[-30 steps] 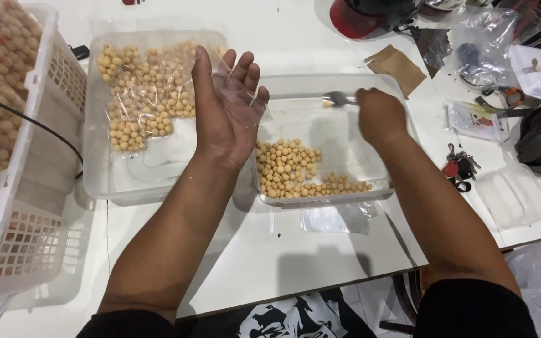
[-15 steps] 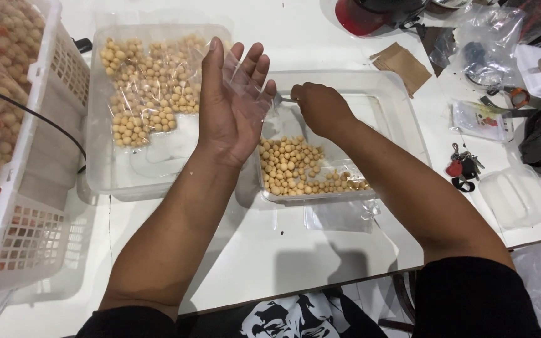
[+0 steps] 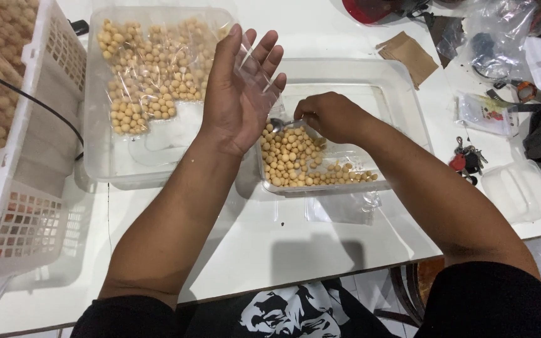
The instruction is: The person uses a spoon to scoop small round food items from a clear plastic container and transfers them into small clear plastic bags. They repeat this process multiple times, filling several bags and placing them into a larger container.
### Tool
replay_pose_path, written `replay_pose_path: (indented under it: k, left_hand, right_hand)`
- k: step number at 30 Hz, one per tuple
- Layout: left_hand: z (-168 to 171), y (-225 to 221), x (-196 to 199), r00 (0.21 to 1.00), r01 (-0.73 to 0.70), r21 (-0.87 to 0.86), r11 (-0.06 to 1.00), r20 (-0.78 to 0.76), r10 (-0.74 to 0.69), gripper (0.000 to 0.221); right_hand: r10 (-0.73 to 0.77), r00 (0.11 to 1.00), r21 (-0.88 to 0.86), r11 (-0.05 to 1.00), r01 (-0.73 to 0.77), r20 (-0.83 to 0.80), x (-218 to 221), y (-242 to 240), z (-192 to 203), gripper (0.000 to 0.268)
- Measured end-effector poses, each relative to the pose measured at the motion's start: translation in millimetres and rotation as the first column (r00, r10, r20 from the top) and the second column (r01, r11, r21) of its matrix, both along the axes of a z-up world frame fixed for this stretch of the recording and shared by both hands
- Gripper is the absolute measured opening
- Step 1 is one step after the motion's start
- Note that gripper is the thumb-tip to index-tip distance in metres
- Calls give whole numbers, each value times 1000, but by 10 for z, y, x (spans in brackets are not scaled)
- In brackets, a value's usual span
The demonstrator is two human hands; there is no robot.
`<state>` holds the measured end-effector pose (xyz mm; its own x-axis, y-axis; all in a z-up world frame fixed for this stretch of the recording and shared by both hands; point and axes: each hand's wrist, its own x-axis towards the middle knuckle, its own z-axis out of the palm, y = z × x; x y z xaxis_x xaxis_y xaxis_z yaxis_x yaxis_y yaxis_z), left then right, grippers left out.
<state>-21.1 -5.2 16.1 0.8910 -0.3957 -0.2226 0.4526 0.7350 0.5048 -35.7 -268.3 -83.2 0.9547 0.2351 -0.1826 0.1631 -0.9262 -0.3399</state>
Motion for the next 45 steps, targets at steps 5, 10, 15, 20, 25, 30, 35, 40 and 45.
replay_pose_path:
  k: [5, 10, 15, 20, 25, 30, 35, 40, 45]
  left_hand:
    - [-112, -66, 0, 998, 64, 27, 998, -1, -64, 63]
    - [-185, -144, -8, 990, 132, 94, 987, 45, -137, 60]
    - [-205, -160, -14, 971, 204, 237, 950, 72, -226, 70]
    - [-678, -194, 169, 848, 363, 345, 866, 264, -460, 91]
    - [-594, -309, 68, 814, 395, 531, 750, 175, -553, 63]
    - [-293, -312, -118, 782, 394, 735, 552, 49, -622, 64]
    - [-371, -324, -114, 690, 389, 809, 440, 60, -722, 57]
    - [-340, -312, -149, 646, 399, 816, 418, 73, -760, 62]
    - [-436, -340, -138, 623, 428, 778, 459, 114, -774, 57]
  right_hand:
    - [-94, 975, 71, 991, 110, -199, -176, 83, 166, 22]
    - [-128, 976, 115, 982, 149, -174, -251, -37, 191, 24]
    - [-141, 987, 113, 982, 149, -77, -276, -344, 231, 23]
    - [-242, 969, 128, 961, 247, -53, -389, -567, 710, 20]
    - [-276, 961, 36, 961, 276, -8, -442, -899, 1127, 22]
    - [-299, 954, -45, 953, 300, 25, -492, -952, 1479, 23]
    - [-242, 970, 2, 970, 242, -17, -519, -762, 1715, 23]
    - [-165, 985, -43, 986, 163, -52, -448, -685, 1654, 25]
    - [-24, 999, 3, 1000, 24, -31, -370, -593, 1660, 20]
